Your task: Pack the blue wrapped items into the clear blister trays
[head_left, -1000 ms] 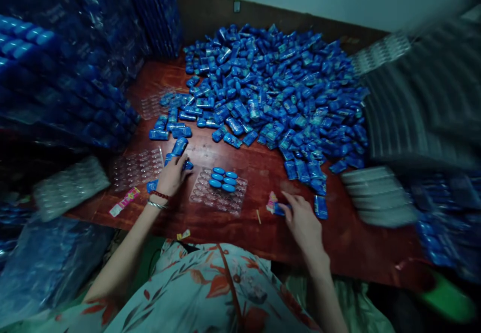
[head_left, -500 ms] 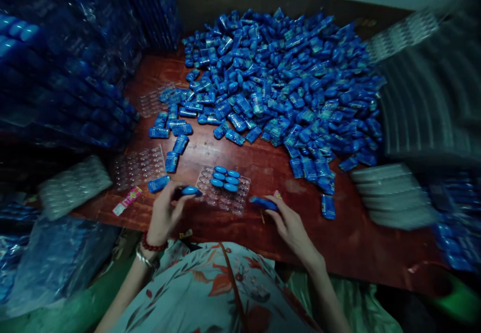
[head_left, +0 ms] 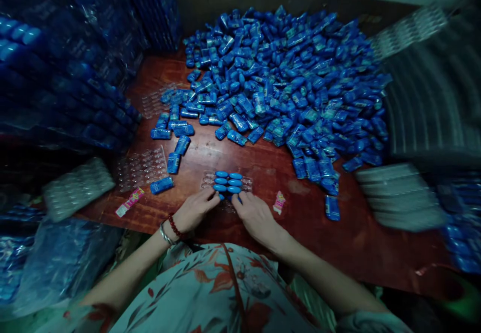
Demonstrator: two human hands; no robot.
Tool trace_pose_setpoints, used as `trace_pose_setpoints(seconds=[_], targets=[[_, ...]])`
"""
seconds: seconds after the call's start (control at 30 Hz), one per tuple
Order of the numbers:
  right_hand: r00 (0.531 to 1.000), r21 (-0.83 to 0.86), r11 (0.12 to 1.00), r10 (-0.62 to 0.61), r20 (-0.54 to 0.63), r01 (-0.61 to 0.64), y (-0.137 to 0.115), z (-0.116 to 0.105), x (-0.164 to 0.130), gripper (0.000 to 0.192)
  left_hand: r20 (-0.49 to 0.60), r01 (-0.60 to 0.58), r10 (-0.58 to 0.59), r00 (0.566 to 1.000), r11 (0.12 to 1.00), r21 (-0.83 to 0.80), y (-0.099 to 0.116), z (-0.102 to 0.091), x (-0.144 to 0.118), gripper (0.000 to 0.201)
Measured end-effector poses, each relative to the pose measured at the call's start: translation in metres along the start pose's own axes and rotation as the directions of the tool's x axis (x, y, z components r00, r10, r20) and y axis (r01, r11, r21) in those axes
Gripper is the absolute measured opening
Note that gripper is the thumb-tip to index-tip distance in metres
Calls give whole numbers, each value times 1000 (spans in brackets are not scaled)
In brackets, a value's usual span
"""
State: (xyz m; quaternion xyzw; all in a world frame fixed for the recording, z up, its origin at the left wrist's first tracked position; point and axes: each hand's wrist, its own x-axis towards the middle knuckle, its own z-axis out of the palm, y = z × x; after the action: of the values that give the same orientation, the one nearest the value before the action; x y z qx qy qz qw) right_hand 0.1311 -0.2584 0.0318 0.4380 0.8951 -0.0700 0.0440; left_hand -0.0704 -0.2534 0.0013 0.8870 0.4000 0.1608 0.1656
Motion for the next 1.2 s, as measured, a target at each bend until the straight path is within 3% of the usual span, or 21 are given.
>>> trace_pose_setpoints(seconds=[0.13, 0.27, 0.37, 0.47, 0.6, 0.7, 0.77, 0.87, 0.97, 1.03, 1.1, 1.2], targets=[[993, -106, 990, -84, 80, 92, -11, -7, 21, 21, 27, -54, 51, 998, 994, 98, 6, 3, 5, 29], [992, -120, 988, -90, 93, 101, -10, -10, 22, 23, -151, -3, 24, 988, 991, 135, 8, 6, -7, 28], [998, -66, 997, -40, 38, 42, 0, -19, 8, 32, -293, 97, -88, 952, 995, 14, -2, -2, -5, 26], [992, 22, 996, 91, -84, -89, 24, -26, 11, 32, -358, 259, -311, 880, 948, -187, -29, -11, 29, 22], [925, 138, 935, 347, -152, -328, 68, -24, 71, 30, -302, 485, -533, 790, 846, -221, -77, -9, 110, 29], [917, 138, 914, 393, -64, -382, 91, -20, 129, 30, -196, 575, -584, 788, 811, -105, -98, -2, 159, 27], [925, 135, 916, 380, 5, -378, 96, -18, 152, 34, -168, 581, -586, 793, 810, -83, -102, 0, 170, 22], [939, 151, 927, 339, 51, -343, 97, -13, 153, 46, -154, 577, -587, 795, 809, -109, -103, -2, 149, 21], [950, 214, 927, 312, 17, -308, 101, -5, 118, 45, -193, 524, -564, 803, 822, -223, -97, -8, 94, 24], [938, 347, 891, 338, -79, -292, 105, 1, 81, 35, -293, 487, -561, 774, 824, -290, -85, -14, 49, 32], [895, 545, 794, 416, -161, -271, 105, 7, 41, 30, -338, 501, -579, 742, 814, -294, -64, -20, 4, 33], [836, 794, 553, 538, -109, -252, 88, 16, -15, 31, -301, 516, -588, 751, 807, -288, -22, -25, -45, 32]])
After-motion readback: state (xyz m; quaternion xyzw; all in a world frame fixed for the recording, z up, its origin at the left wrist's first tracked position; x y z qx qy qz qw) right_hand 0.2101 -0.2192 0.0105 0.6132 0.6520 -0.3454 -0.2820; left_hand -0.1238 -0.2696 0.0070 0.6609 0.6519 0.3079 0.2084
